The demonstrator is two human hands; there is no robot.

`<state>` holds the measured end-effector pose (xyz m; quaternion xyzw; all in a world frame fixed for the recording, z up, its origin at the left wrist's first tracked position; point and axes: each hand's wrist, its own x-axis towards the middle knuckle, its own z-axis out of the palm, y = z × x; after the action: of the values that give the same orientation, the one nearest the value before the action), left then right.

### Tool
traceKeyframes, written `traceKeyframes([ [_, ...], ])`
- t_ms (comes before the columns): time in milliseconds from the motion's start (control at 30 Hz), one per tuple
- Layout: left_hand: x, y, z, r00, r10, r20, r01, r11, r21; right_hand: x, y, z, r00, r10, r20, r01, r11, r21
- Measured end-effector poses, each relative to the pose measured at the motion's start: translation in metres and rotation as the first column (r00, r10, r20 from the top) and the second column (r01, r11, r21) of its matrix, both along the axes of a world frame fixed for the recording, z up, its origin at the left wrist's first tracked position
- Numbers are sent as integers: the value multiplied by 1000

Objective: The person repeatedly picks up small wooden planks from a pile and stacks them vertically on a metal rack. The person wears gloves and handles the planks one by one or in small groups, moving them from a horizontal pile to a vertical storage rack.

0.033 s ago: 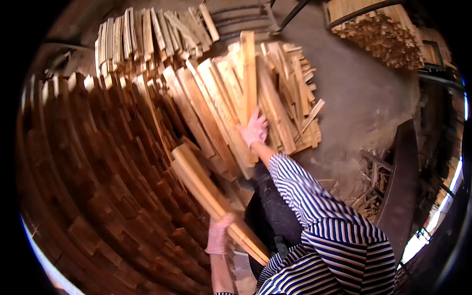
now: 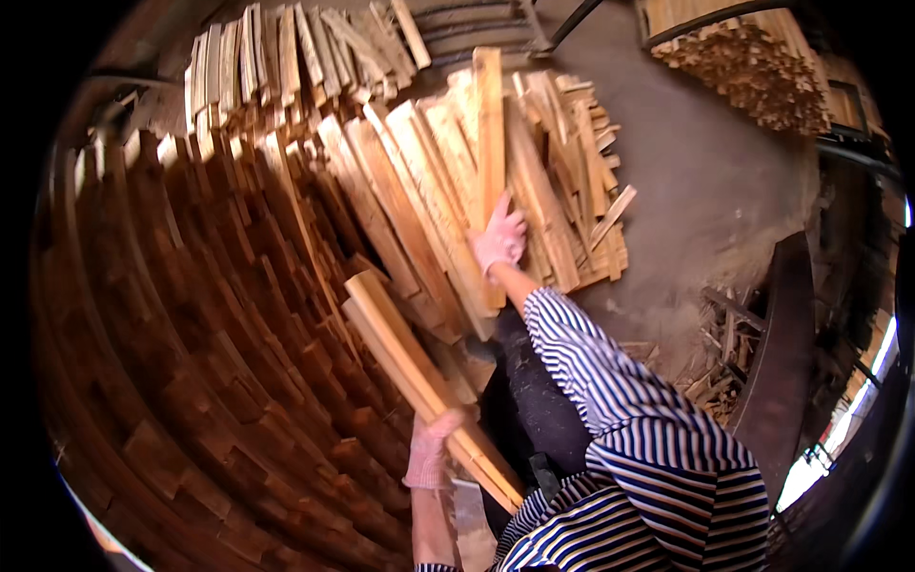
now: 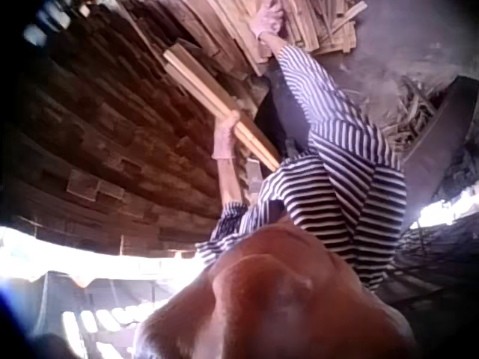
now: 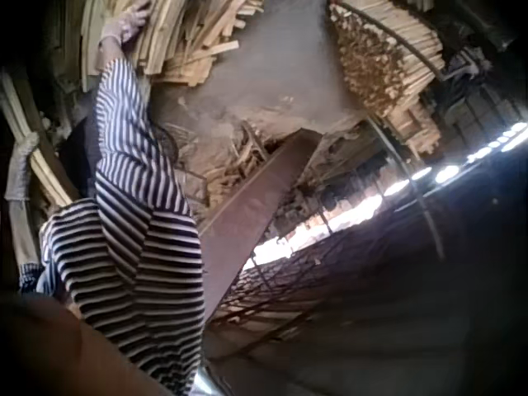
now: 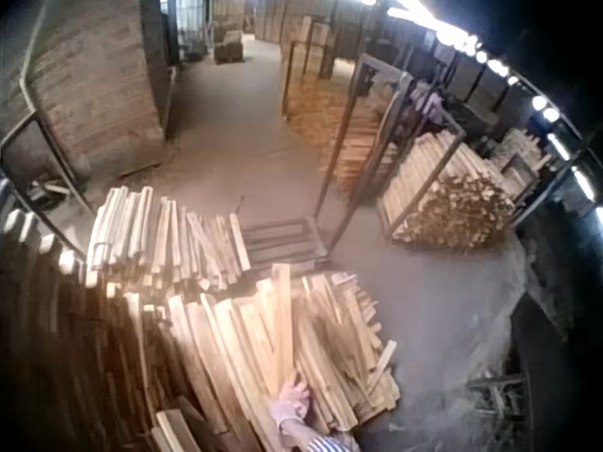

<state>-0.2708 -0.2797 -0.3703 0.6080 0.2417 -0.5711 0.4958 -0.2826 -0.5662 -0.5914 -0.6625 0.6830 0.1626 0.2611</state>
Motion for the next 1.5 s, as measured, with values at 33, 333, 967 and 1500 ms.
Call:
traceKeyframes([
  [33,2,-2,-5,1000,-4,-13,3,1000,-28,-1,-8,-12,998,-56,2,55,998,28],
  [333,66,-34,-61,1000,-19,-19,15,980,-197,-113,19,56,527,-341,778,92,933,347],
  [967,70,-47,-57,978,-13,208,-12,993,120,-112,192,-86,648,-762,-24,540,437,719],
  [1500,65,-103,49,962,272,26,-265,951,-162,-169,108,347,851,-141,506,-280,693,664],
])
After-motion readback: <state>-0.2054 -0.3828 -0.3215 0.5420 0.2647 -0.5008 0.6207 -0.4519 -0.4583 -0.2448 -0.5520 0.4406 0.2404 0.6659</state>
